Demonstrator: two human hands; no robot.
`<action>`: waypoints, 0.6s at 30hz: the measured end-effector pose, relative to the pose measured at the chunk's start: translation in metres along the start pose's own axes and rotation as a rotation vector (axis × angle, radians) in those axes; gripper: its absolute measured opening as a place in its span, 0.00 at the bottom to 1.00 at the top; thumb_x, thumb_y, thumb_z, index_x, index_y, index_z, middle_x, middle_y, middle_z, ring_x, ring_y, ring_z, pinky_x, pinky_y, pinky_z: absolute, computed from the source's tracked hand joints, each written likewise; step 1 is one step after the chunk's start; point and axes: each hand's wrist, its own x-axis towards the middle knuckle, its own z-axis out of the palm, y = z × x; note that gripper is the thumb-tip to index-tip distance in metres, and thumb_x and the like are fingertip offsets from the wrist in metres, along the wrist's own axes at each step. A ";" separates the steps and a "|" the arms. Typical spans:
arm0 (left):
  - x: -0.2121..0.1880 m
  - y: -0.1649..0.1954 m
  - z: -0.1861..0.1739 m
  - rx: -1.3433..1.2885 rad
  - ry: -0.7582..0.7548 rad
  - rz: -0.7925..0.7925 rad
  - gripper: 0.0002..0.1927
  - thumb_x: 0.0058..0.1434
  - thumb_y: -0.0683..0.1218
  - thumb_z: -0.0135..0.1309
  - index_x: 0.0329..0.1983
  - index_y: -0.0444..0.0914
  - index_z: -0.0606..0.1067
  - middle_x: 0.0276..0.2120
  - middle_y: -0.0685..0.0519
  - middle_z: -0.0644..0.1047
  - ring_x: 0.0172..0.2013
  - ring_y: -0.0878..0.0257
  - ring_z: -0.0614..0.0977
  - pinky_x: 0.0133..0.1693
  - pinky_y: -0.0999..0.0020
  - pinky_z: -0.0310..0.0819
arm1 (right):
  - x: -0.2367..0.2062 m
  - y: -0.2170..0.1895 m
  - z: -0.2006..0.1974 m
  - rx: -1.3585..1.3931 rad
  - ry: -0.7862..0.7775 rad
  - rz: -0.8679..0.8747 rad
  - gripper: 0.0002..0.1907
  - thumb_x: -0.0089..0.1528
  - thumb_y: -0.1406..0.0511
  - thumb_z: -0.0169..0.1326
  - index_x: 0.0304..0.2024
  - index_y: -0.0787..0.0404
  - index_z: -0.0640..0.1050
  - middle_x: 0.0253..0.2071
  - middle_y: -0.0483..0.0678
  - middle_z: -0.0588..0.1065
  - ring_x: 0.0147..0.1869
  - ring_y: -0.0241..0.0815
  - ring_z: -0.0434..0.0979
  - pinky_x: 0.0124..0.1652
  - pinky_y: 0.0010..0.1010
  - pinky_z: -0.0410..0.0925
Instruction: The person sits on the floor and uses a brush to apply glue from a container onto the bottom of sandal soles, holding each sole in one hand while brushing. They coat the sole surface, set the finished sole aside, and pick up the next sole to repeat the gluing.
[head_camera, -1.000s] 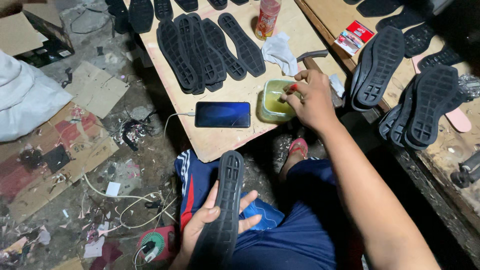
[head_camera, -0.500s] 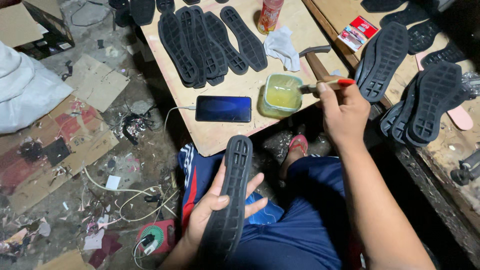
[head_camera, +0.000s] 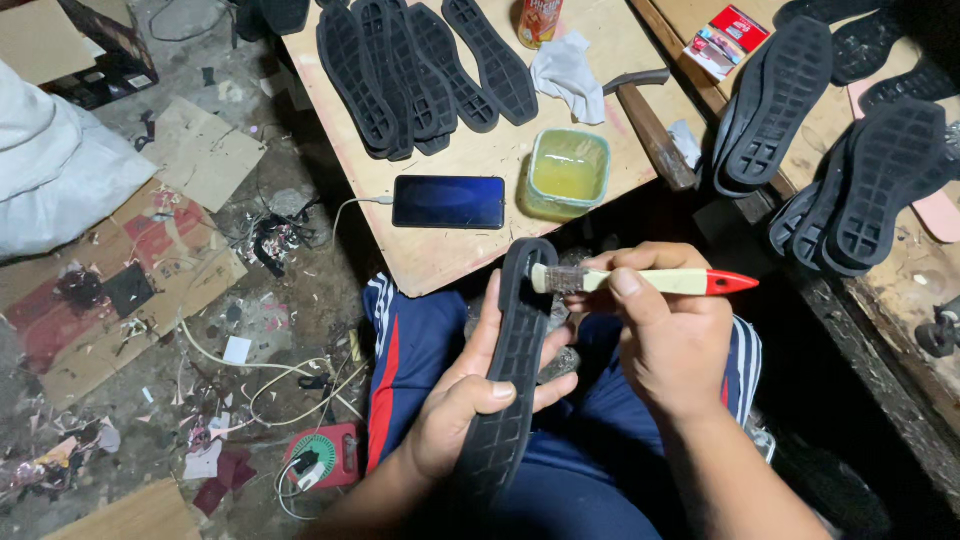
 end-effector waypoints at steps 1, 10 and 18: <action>0.000 -0.002 0.000 -0.003 0.011 -0.008 0.59 0.52 0.44 0.51 0.80 0.54 0.31 0.80 0.48 0.43 0.77 0.45 0.51 0.70 0.41 0.52 | -0.001 0.000 0.002 -0.015 -0.018 -0.031 0.07 0.69 0.72 0.53 0.49 0.68 0.72 0.47 0.59 0.78 0.48 0.48 0.82 0.50 0.41 0.78; -0.006 -0.013 -0.010 0.018 0.031 -0.015 0.60 0.55 0.47 0.49 0.85 0.55 0.31 0.62 0.43 0.62 0.43 0.58 0.66 0.47 0.64 0.63 | -0.035 -0.002 0.007 -0.394 -0.230 -0.246 0.07 0.69 0.74 0.53 0.49 0.67 0.72 0.50 0.58 0.78 0.47 0.39 0.78 0.48 0.29 0.73; -0.004 -0.003 -0.003 0.061 -0.006 -0.092 0.62 0.50 0.47 0.50 0.84 0.51 0.31 0.66 0.42 0.58 0.59 0.53 0.65 0.64 0.43 0.70 | -0.018 -0.001 -0.002 -0.374 -0.156 -0.207 0.09 0.67 0.75 0.53 0.50 0.67 0.72 0.50 0.56 0.78 0.43 0.36 0.80 0.45 0.28 0.75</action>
